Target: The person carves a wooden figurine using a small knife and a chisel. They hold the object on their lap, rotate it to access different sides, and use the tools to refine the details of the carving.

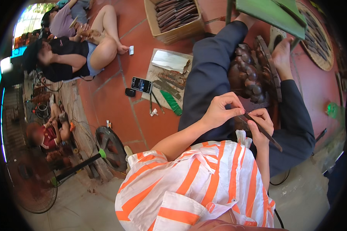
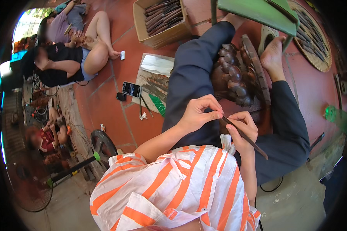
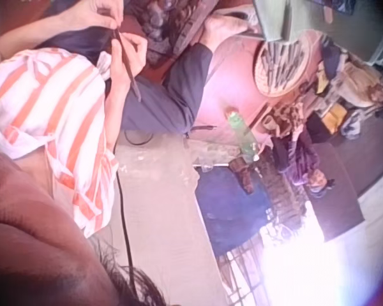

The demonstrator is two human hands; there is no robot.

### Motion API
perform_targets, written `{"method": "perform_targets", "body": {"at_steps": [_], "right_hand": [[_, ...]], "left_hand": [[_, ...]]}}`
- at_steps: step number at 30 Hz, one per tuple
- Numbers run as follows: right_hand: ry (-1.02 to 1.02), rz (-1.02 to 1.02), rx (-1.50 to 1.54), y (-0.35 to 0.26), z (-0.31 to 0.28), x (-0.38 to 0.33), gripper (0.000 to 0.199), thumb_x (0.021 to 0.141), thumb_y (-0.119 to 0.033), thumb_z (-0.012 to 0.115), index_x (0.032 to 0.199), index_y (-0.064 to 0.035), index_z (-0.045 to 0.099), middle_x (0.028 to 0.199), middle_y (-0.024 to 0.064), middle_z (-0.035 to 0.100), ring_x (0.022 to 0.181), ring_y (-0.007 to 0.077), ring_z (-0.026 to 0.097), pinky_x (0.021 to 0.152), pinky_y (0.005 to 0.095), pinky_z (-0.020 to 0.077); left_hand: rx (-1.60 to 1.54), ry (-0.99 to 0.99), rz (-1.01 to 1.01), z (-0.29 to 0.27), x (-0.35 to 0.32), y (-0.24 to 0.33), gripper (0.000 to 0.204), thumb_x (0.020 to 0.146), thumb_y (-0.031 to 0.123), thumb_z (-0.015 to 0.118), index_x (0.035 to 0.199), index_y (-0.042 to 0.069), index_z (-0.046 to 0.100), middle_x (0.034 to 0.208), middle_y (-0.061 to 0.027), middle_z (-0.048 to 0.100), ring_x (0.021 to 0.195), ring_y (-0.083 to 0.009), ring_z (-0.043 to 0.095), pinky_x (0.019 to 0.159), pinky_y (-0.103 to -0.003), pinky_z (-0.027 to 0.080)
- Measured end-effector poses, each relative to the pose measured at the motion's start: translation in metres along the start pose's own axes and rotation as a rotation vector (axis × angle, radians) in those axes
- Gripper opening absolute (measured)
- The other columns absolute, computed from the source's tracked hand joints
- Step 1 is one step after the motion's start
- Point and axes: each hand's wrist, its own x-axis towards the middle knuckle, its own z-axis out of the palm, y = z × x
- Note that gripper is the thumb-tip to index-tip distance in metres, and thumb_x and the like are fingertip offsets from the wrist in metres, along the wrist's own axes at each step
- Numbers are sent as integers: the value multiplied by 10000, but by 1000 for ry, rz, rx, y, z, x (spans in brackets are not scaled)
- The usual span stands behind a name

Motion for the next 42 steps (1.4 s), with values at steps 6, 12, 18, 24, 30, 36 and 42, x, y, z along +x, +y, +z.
{"method": "perform_targets", "body": {"at_steps": [6, 12, 18, 24, 30, 36, 42], "right_hand": [[26, 13, -60, 1, 7, -3, 182, 763, -36, 704, 914, 62, 681, 877, 117, 597, 744, 162, 571, 636, 250, 444], [27, 19, -79, -3, 8, 3, 156, 812, -43, 658, 901, 85, 664, 884, 118, 591, 751, 158, 566, 623, 244, 456], [-59, 66, -54, -6, 7, 10, 139, 815, -36, 624, 870, 88, 653, 871, 126, 586, 766, 176, 565, 643, 258, 453], [-170, 55, -212, -30, -24, 37, 132, 815, -43, 626, 851, 83, 642, 853, 124, 582, 765, 191, 562, 673, 274, 447], [-101, 23, -246, -29, -29, 45, 97, 820, -5, 597, 842, 85, 626, 873, 108, 574, 755, 172, 556, 663, 258, 443], [-87, 7, -271, -20, -28, 37, 77, 766, 26, 632, 828, 72, 638, 835, 111, 586, 745, 184, 569, 662, 269, 451], [-23, 46, -222, -21, -39, 42, 96, 771, 24, 655, 856, 69, 657, 839, 105, 592, 738, 176, 573, 659, 266, 446]], "left_hand": [[144, 202, 130, -12, -7, 9, 128, 736, 56, 767, 708, 7, 652, 746, -35, 589, 657, -102, 544, 621, -241, 438], [138, 710, -82, -116, -51, 11, 89, 841, 80, 684, 853, 25, 616, 802, -20, 632, 697, -67, 568, 613, -210, 467], [931, 1007, -509, -287, -192, -127, 226, 809, 176, 685, 922, -12, 630, 854, -151, 659, 786, -262, 646, 726, -360, 509], [1138, 1035, -683, -303, -211, -160, 411, 768, 313, 740, 968, -3, 570, 905, -155, 623, 828, -318, 620, 752, -415, 490], [777, 1088, -795, -276, -171, -160, 483, 706, 316, 787, 1011, 15, 564, 874, -143, 665, 833, -317, 652, 761, -409, 501], [588, 1152, -987, -267, -129, -151, 458, 680, 278, 799, 1031, 27, 647, 956, -159, 681, 840, -291, 671, 660, -401, 570], [354, 1192, -816, -292, -132, -186, 519, 690, 231, 827, 1071, -10, 570, 914, -155, 658, 727, -259, 660, 618, -365, 535]]}}
